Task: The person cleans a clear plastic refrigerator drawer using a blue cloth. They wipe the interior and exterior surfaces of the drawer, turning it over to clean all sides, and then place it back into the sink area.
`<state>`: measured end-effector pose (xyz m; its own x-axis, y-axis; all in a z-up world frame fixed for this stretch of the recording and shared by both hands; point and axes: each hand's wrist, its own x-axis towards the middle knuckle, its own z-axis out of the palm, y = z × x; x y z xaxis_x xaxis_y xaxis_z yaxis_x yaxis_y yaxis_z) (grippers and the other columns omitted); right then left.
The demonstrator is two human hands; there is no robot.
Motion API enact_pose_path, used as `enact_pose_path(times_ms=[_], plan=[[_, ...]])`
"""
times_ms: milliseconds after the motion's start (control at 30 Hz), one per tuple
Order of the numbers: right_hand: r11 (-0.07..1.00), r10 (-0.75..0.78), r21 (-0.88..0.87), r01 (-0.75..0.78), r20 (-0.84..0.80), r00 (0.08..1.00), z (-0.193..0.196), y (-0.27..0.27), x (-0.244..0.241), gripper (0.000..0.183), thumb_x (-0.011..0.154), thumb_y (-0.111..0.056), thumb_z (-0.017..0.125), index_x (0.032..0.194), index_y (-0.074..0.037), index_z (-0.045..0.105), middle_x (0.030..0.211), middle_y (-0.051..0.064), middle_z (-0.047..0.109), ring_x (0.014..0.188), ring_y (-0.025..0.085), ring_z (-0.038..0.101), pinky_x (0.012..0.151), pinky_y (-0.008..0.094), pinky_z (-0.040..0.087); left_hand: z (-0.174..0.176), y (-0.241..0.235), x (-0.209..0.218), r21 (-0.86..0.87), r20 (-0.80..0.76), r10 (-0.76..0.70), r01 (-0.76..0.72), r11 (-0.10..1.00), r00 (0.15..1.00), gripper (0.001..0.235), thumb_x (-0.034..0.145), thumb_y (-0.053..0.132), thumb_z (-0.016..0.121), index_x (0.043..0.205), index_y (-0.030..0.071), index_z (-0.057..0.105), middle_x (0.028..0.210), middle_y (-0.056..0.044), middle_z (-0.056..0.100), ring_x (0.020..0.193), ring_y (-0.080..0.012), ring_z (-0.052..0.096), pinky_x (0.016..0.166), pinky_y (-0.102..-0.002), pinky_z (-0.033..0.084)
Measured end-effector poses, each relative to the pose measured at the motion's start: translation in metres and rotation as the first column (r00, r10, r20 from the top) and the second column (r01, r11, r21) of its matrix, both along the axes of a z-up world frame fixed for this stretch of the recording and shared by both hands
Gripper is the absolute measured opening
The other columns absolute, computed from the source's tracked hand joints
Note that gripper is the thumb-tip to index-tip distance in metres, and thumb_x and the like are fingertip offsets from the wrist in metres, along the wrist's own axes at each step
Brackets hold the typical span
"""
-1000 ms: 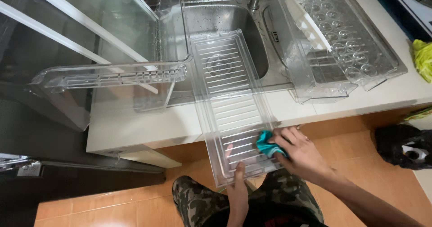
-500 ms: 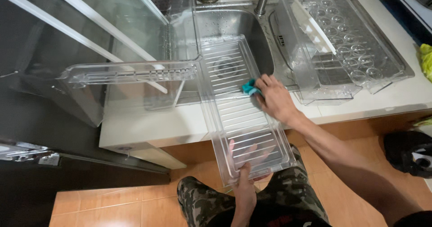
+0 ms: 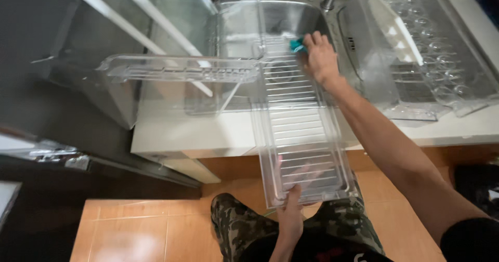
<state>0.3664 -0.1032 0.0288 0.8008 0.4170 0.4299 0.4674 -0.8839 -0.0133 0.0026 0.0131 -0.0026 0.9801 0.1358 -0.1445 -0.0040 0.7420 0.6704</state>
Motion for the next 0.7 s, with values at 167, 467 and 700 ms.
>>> enact_pose_path(times_ms=[167,467,700], plan=[[0.981,0.063,0.191,-0.016,-0.239,0.969,0.006,-0.01,0.002,0.012,0.102,-0.011,0.052,0.11,-0.003,0.045,0.111,0.02,0.045,0.099,0.044,0.047,0.072,0.059,0.042,-0.018,-0.002,0.0,-0.141,-0.376,-0.134,0.086,0.986,0.917,0.053,0.092,0.022,0.066,0.144,0.013,0.06,0.141,-0.005,0.064,0.127,-0.0338,0.066,0.106,-0.057,0.064],[0.597,0.088,0.44,0.67,-0.867,0.491,0.067,-0.036,-0.237,0.093,0.08,-0.064,0.043,0.156,-0.013,0.037,0.16,0.015,0.043,0.146,0.033,0.045,0.118,0.055,0.038,0.004,0.026,0.011,0.135,0.49,-0.032,-0.039,0.99,0.871,0.072,0.11,0.013,0.058,0.163,0.007,0.01,0.152,-0.03,0.048,0.125,-0.0392,0.066,0.118,-0.061,0.048],[0.205,0.587,0.662,0.721,-0.673,0.45,0.042,-0.088,-0.266,0.071,0.091,-0.072,0.048,0.095,-0.002,0.061,0.062,0.012,0.06,0.043,0.013,0.043,0.039,0.026,0.033,0.093,-0.001,-0.01,0.562,0.356,-0.096,-0.13,0.817,0.93,0.074,0.097,0.042,0.067,0.16,0.021,0.032,0.151,-0.011,0.055,0.128,-0.0222,0.069,0.094,-0.037,0.071]])
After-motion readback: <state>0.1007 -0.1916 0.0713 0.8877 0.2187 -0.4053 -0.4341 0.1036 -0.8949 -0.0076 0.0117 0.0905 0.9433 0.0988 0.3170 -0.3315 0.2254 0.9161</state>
